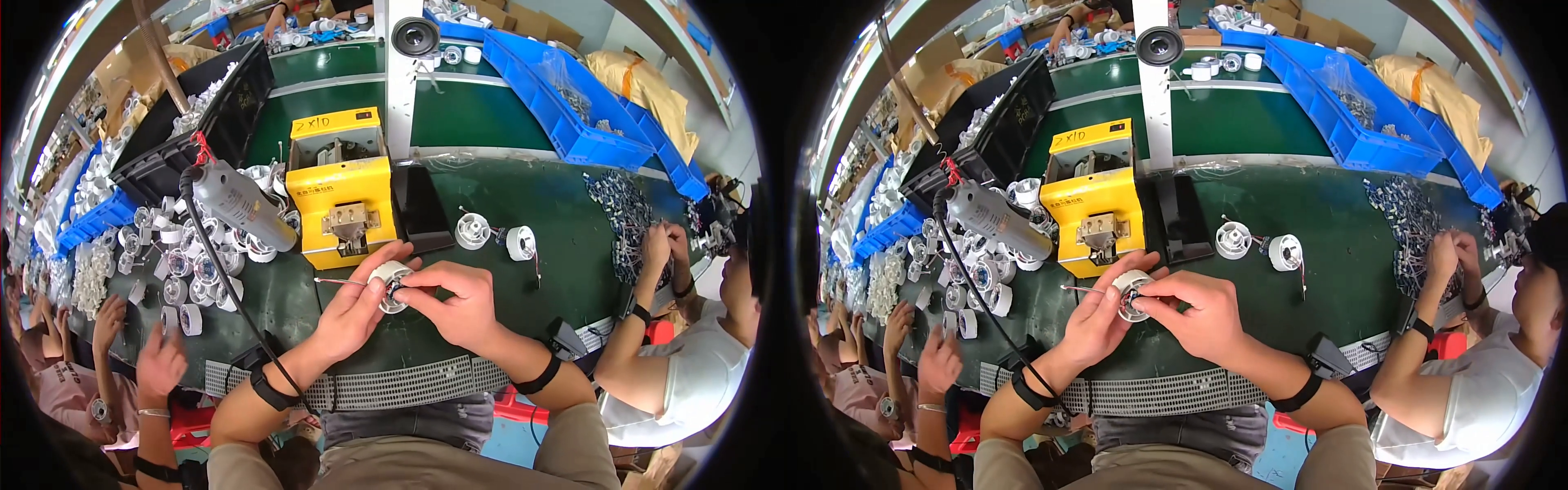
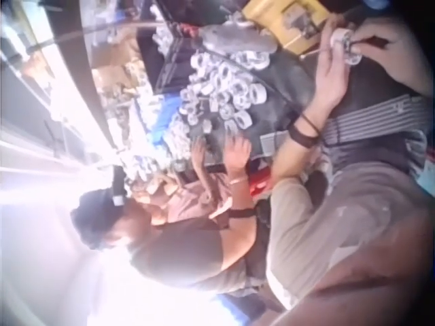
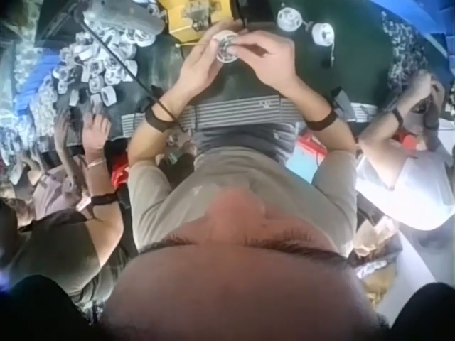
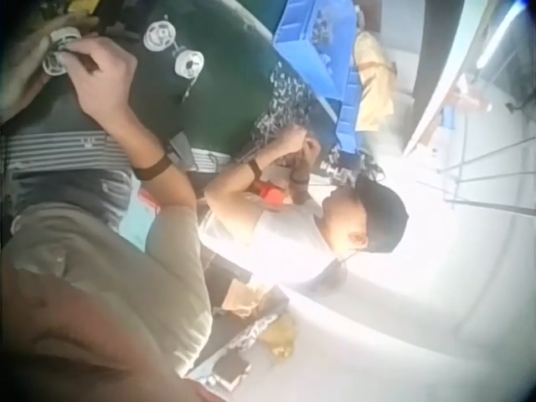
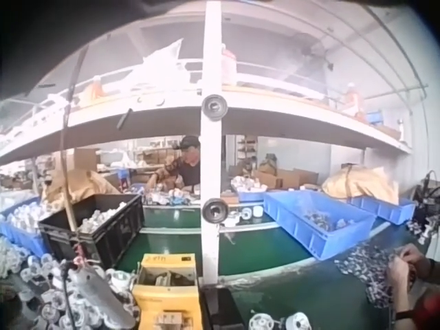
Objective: The person picks up a camera housing, inserts a circuit board by hand, and uses a power screwdriver to secure it. They then place the assembled unit on the table and repeat the process with another housing.
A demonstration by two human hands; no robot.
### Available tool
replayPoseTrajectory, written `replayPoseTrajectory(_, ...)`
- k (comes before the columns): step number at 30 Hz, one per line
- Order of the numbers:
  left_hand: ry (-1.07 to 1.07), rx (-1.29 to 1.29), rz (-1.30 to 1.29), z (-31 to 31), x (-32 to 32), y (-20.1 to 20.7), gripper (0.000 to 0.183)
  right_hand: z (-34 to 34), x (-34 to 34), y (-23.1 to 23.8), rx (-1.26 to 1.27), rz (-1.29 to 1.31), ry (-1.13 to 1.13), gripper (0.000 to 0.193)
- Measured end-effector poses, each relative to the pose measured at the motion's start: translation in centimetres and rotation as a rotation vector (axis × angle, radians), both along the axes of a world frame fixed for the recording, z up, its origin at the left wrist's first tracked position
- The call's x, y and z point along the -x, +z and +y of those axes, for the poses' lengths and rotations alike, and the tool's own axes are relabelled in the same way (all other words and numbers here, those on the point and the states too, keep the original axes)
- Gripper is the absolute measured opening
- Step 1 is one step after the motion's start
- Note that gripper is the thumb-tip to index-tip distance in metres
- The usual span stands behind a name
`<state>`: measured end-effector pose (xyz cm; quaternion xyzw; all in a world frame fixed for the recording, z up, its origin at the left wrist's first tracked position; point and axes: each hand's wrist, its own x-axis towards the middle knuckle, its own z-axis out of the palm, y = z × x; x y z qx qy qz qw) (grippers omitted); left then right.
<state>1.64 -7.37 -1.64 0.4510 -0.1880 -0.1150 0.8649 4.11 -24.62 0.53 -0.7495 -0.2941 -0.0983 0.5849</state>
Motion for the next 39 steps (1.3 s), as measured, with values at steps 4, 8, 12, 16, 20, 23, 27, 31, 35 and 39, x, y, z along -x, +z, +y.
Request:
replayPoseTrajectory(4,-0.014,-0.025,0.007,0.0,0.3,0.2,0.053,0.2,-0.1,-0.3,-0.022,-0.172,-0.05,0.021)
replayPoseTrajectory(8,0.005,0.032,0.042,-0.2,0.3,0.1,0.057,0.3,-0.5,-0.7,-0.052,-0.19,0.007,0.024)
replayPoseTrajectory(12,-0.01,0.004,0.033,0.0,0.3,0.2,0.06,0.4,-0.7,0.2,-0.044,-0.131,0.027,0.031)
replayPoseTrajectory(16,-0.033,0.098,0.02,0.1,0.2,0.3,0.061,-0.2,-1.0,-0.3,-0.057,0.107,0.153,0.032)
replayPoseTrajectory(20,0.042,-0.368,0.058,1.1,0.2,1.1,0.062,0.1,-1.3,-0.6,0.012,0.095,0.082,0.022)
replayPoseTrajectory(23,0.134,-0.552,-0.023,1.4,-0.2,0.6,0.049,0.2,-2.1,-0.6,0.143,-0.102,0.067,0.016)
replayPoseTrajectory(27,0.032,-0.474,0.114,2.0,-0.5,-0.3,0.045,2.3,-2.0,2.7,0.06,-0.157,-0.045,0.025)
replayPoseTrajectory(31,0.05,-0.526,0.087,1.8,-0.4,-0.3,0.044,8.0,-2.6,3.7,0.079,-0.298,-0.056,0.055)
replayPoseTrajectory(35,0.069,-0.506,0.125,1.8,-0.5,0.2,0.04,12.1,-3.3,3.8,0.263,-0.123,0.019,0.07)
replayPoseTrajectory(39,0.02,-0.401,0.215,2.4,-0.9,0.2,0.039,14.0,-4.3,3.8,0.125,-0.13,0.096,0.072)
